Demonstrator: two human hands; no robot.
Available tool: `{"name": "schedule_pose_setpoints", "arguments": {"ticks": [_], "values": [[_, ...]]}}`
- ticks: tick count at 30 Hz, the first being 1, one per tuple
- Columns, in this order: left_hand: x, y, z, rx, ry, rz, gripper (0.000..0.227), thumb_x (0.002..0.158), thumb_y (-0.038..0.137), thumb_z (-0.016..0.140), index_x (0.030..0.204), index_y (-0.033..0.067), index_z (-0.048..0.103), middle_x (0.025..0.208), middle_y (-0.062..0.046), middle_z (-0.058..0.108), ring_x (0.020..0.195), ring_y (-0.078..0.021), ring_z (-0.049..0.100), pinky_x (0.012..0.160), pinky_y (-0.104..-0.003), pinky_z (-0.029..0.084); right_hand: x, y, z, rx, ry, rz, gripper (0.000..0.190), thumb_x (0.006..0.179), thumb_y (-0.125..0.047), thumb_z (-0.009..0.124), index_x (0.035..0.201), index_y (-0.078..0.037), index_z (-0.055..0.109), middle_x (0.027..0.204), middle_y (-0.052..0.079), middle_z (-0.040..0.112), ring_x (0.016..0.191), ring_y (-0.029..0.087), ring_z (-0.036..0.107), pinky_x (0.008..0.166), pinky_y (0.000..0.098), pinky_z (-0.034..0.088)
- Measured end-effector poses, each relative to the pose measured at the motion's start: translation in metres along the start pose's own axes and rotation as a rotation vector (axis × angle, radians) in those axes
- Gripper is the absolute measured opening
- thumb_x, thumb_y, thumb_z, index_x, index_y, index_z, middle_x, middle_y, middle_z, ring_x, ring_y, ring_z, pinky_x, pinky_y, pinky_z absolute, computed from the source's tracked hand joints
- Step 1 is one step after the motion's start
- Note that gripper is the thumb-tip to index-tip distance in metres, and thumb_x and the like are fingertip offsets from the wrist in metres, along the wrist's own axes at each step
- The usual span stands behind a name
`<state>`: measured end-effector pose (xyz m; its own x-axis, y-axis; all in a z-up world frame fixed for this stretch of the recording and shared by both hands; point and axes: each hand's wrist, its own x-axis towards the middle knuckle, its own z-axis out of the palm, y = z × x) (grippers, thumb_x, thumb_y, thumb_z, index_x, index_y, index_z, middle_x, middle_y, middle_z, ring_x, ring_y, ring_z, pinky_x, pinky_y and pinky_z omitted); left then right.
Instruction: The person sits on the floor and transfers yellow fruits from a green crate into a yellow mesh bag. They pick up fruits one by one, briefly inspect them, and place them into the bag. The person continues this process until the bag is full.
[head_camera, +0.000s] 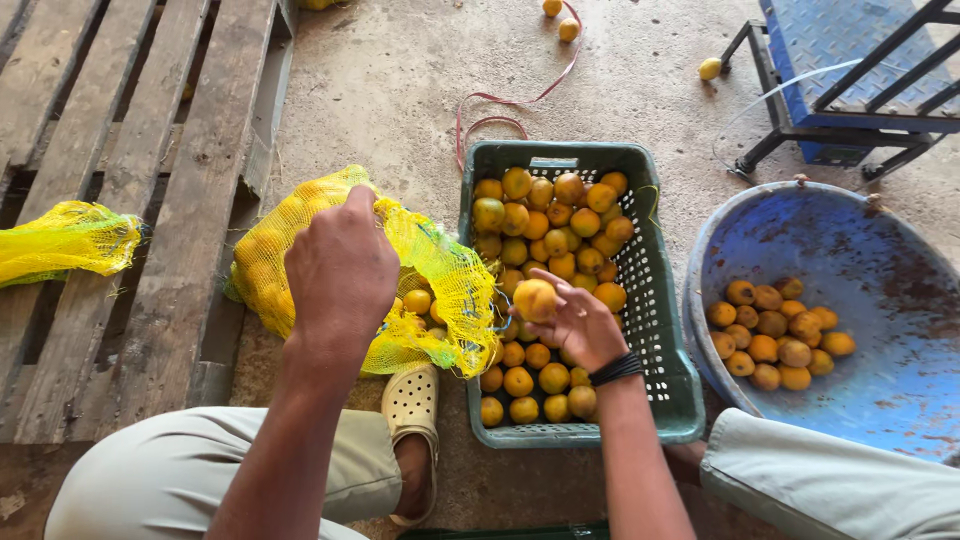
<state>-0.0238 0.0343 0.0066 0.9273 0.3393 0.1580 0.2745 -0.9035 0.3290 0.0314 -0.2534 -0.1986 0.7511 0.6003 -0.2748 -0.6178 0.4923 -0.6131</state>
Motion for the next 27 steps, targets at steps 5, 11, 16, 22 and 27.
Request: {"name": "schedule_pose_setpoints", "arguments": {"ticks": [5, 11, 16, 22, 27], "values": [[-0.001, 0.0, 0.004, 0.004, -0.026, 0.002, 0.016, 0.097, 0.014, 0.059, 0.106, 0.0042, 0.068, 0.09, -0.024, 0.073, 0.089, -0.0428, 0.072, 0.078, -0.054, 0.055, -0.008, 0.008, 0.012, -0.141, -0.071, -0.012, 0.058, 0.095, -0.015, 0.063, 0.15, -0.005, 0.044, 0.129, 0.019, 0.066, 0.104, 0.031, 0.073, 0.078, 0.0315, 0.062], [0.002, 0.0, 0.006, -0.005, -0.009, 0.016, 0.016, 0.098, 0.014, 0.058, 0.104, 0.0041, 0.068, 0.09, -0.023, 0.073, 0.089, -0.0418, 0.073, 0.078, -0.054, 0.055, 0.006, 0.004, 0.013, -0.186, 0.029, -0.163, 0.053, 0.1, -0.025, 0.063, 0.146, -0.002, 0.05, 0.114, 0.019, 0.071, 0.081, 0.024, 0.074, 0.067, 0.0279, 0.063], [0.004, 0.0, 0.008, -0.015, 0.007, 0.027, 0.019, 0.095, 0.014, 0.059, 0.11, 0.0056, 0.068, 0.09, -0.024, 0.073, 0.088, -0.0425, 0.072, 0.078, -0.054, 0.055, 0.016, 0.013, 0.012, -0.198, 0.164, -0.243, 0.054, 0.102, -0.029, 0.063, 0.144, 0.002, 0.053, 0.109, 0.016, 0.072, 0.074, 0.024, 0.073, 0.062, 0.0294, 0.062], [0.003, 0.002, 0.007, -0.004, -0.022, 0.015, 0.02, 0.099, 0.015, 0.058, 0.112, 0.006, 0.07, 0.093, -0.022, 0.074, 0.091, -0.041, 0.073, 0.081, -0.054, 0.055, 0.016, 0.018, 0.029, -0.041, 0.105, -0.223, 0.054, 0.1, -0.027, 0.056, 0.145, 0.001, 0.046, 0.123, 0.018, 0.065, 0.101, 0.03, 0.072, 0.085, 0.0395, 0.063], [0.002, 0.001, 0.007, -0.018, -0.03, 0.021, 0.023, 0.096, 0.015, 0.059, 0.116, 0.0063, 0.069, 0.094, -0.023, 0.074, 0.092, -0.0406, 0.073, 0.081, -0.053, 0.055, 0.013, 0.016, 0.043, 0.012, 0.107, -0.214, 0.054, 0.101, -0.024, 0.05, 0.146, 0.004, 0.044, 0.132, 0.018, 0.061, 0.117, 0.03, 0.065, 0.098, 0.0478, 0.059]]}}
